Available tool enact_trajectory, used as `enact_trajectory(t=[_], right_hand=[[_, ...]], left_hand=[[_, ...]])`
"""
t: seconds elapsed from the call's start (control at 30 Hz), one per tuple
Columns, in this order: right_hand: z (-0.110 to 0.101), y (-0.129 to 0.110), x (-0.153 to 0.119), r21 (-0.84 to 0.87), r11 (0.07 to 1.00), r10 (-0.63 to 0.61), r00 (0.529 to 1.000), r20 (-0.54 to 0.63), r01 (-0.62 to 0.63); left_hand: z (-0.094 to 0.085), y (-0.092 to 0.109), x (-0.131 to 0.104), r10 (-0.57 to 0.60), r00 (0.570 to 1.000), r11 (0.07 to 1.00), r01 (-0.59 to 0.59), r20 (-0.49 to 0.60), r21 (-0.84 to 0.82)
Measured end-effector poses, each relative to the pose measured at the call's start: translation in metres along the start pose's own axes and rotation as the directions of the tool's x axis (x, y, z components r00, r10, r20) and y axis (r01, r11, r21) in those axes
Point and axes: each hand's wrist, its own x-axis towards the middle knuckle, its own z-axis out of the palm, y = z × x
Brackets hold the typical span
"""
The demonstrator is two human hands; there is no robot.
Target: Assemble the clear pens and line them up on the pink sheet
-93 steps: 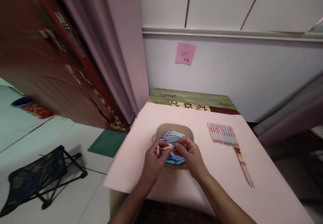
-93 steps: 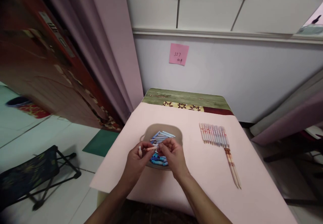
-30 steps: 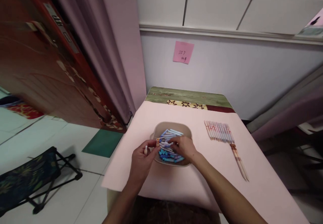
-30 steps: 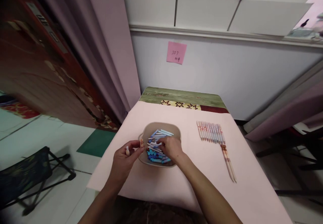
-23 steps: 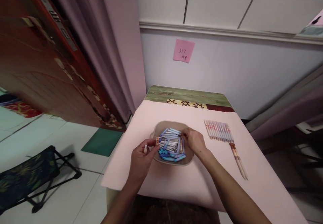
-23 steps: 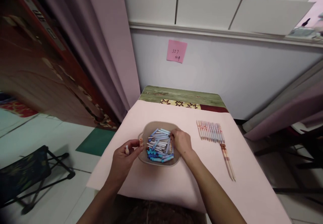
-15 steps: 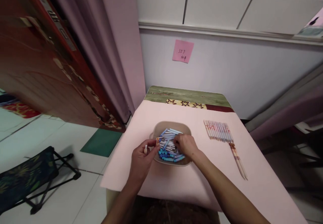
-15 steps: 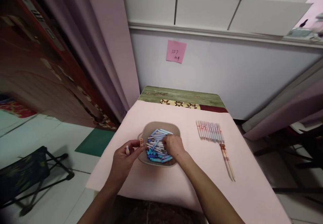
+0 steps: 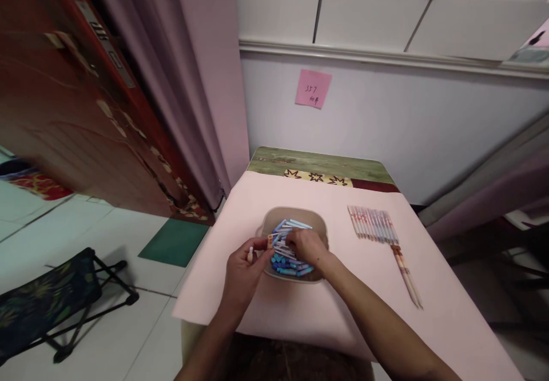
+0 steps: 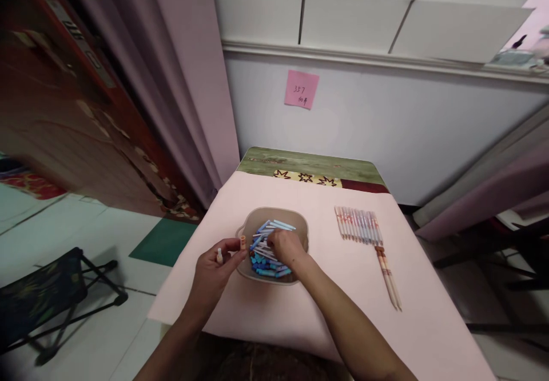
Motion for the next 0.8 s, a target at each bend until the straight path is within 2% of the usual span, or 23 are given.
enact_trajectory(t=[0.17, 0.37, 0.47, 0.67, 0.73, 0.77, 0.8], right_hand=[[0.005, -0.019, 0.011, -0.032, 0.999, 0.025, 0.999, 0.047, -0.024], [0.008, -0.036, 0.011, -0.015, 0.998, 0.065, 0.998, 0.017, -0.065], [0.004, -0.027, 0.005, 0.036, 0.996, 0.082, 0.996, -0.018, -0.081], [-0.013, 0.024, -0.012, 0.223, 0.966, 0.17, 0.974, -0.153, -0.133], [-0.018, 0.033, -0.018, 0.448, 0.888, 0.229, 0.947, -0.225, -0.108], [-0.02, 0.033, -0.021, 0.6, 0.797, 0.265, 0.931, -0.253, -0.063], [-0.022, 0.031, -0.024, 0.747, 0.664, 0.296, 0.917, -0.267, 0.003]], left_hand=[[0.0, 0.0, -0.001, -0.005, 1.0, 1.0, 0.005, 0.01, 0.018], [-0.005, 0.004, -0.004, -0.013, 1.0, 1.0, 0.013, -0.016, 0.015], [-0.005, 0.005, -0.004, -0.014, 1.0, 1.0, 0.014, -0.023, 0.025], [-0.005, 0.002, -0.002, -0.016, 1.0, 1.0, 0.017, -0.026, 0.018], [-0.002, -0.001, -0.002, -0.011, 1.0, 1.0, 0.011, -0.01, 0.008], [0.0, -0.002, -0.002, -0.011, 1.0, 1.0, 0.011, 0.001, 0.002], [0.003, -0.003, -0.002, -0.014, 1.0, 1.0, 0.014, 0.012, -0.006]])
